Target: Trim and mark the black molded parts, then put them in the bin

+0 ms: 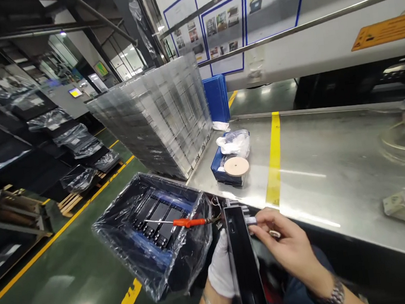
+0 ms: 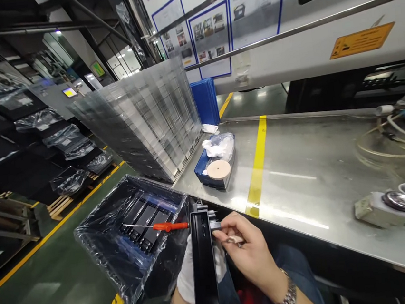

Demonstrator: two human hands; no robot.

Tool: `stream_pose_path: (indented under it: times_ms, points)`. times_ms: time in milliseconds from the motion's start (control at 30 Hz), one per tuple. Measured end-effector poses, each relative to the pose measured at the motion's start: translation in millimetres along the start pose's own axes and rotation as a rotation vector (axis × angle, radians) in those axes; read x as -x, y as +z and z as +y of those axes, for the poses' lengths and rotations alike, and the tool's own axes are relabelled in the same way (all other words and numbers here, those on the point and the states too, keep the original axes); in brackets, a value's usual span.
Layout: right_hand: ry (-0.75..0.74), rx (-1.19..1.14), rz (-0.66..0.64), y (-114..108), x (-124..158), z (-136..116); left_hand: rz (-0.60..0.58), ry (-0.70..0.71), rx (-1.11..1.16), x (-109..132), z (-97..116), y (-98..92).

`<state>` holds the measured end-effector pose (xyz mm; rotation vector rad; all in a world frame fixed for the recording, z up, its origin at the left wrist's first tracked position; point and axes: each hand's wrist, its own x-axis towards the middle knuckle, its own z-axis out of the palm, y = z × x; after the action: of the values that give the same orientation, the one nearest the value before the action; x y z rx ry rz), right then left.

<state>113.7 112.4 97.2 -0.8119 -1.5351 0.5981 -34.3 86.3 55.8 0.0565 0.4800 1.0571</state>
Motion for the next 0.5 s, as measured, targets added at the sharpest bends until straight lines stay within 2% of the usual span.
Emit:
stream_pose_path:
  times_ms: [100, 200, 367, 433, 500]
  points:
    - [-0.028, 0.029, -0.033, 0, -5, -3, -0.075, -0.104, 0.003, 1, -4, 10.6]
    - [-0.037, 0.062, -0.114, -9, -9, -12, -0.085, -0.125, -0.037, 6, -2, 23.3]
    - [0.1, 0.099, -0.411, -39, -21, -30, -0.158, -0.181, -0.165, 8, 6, 39.1]
    - [0.061, 0.161, -0.458, -55, -29, -30, -0.158, -0.19, -0.163, 8, 6, 43.8]
    - [-0.055, 0.282, -0.436, -70, -39, -26, -0.126, -0.232, -0.165, 7, 2, 46.9]
